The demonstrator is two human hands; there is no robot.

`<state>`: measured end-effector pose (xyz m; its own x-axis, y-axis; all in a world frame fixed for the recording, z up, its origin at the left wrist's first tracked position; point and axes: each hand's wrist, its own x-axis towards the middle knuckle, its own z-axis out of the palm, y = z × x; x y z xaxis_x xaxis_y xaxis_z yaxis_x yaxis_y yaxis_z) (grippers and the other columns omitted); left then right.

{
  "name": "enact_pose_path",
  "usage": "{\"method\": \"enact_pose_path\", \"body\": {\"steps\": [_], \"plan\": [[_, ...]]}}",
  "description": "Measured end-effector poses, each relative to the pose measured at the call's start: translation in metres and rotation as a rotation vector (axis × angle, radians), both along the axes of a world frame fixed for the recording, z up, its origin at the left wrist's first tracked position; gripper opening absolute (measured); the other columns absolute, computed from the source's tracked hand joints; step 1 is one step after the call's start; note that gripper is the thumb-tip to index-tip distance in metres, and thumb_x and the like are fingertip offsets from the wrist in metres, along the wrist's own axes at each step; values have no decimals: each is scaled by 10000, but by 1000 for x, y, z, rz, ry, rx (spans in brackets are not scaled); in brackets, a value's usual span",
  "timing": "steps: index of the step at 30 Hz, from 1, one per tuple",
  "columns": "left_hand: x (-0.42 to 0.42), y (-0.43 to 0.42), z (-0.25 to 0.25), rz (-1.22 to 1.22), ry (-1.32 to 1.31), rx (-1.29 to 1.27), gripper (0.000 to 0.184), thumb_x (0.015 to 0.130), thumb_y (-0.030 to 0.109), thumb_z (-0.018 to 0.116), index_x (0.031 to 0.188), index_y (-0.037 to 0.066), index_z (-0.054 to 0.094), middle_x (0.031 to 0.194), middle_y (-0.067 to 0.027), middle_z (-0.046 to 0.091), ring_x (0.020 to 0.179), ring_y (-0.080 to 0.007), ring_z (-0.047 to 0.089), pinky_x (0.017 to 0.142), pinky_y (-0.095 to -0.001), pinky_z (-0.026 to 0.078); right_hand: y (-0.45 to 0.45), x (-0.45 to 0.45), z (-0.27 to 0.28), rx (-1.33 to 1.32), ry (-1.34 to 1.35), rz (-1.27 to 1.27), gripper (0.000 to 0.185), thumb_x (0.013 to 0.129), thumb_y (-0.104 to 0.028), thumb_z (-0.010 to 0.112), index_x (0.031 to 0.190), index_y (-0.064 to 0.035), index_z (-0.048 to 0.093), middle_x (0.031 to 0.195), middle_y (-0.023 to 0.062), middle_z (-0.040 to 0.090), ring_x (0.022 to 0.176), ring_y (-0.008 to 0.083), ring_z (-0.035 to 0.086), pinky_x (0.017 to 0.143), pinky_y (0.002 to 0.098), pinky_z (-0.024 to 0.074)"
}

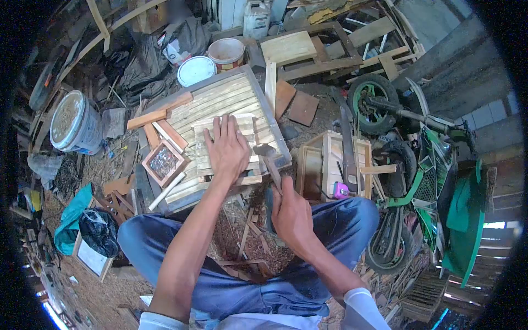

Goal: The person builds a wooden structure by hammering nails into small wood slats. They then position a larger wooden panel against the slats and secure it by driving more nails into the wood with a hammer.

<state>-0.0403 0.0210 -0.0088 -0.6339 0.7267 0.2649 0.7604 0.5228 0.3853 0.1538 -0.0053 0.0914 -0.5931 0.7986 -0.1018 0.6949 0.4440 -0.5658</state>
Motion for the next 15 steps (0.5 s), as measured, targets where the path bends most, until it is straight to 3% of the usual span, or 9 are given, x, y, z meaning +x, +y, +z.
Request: {"method": "enact_pose_path", "body": {"steps": [2, 3, 7, 10, 15], "plan": [[2, -1, 2, 3, -4, -4, 515, 941, 225, 383, 1400, 0, 449, 1502, -138, 405, 1437, -324, 291, 1169, -584, 161, -3, 3, -20, -9, 53, -1, 175, 993, -159, 506, 1036, -26, 400, 676, 314, 580, 701, 526, 583, 584, 589, 416], [3, -1, 3, 3, -8, -7, 515, 942, 225, 380, 1400, -1, 448, 1502, -139, 405, 1438, -325, 288, 1171, -582, 159, 0, 0, -22, -36, -170, 49, 179, 989, -162, 508, 1032, -27, 398, 674, 309, 580, 692, 529, 581, 596, 611, 412], [1, -1, -1, 10, -17, -4, 519, 943, 228, 375, 1402, -3, 446, 1502, -139, 406, 1443, -326, 279, 1177, -573, 149, -4, -4, -2, 15, 25, 36, 186, 975, -172, 503, 1067, -34, 418, 673, 316, 599, 684, 554, 589, 621, 640, 441], [1, 1, -3, 6, -26, 1, 529, 934, 230, 392, 1406, -2, 444, 1509, -137, 399, 1446, -327, 273, 1182, -571, 139, -4, 0, -15, -87, -127, 1, 190, 985, -178, 510, 1053, -28, 416, 690, 325, 578, 714, 545, 575, 629, 625, 420], [0, -4, 2, -16, -18, -11, 520, 941, 220, 386, 1413, 3, 422, 1509, -141, 395, 1448, -330, 269, 1180, -574, 142, 11, 8, -30, -112, 101, 23, 227, 976, -214, 552, 998, 7, 506, 707, 332, 570, 740, 537, 578, 609, 562, 425]]}}
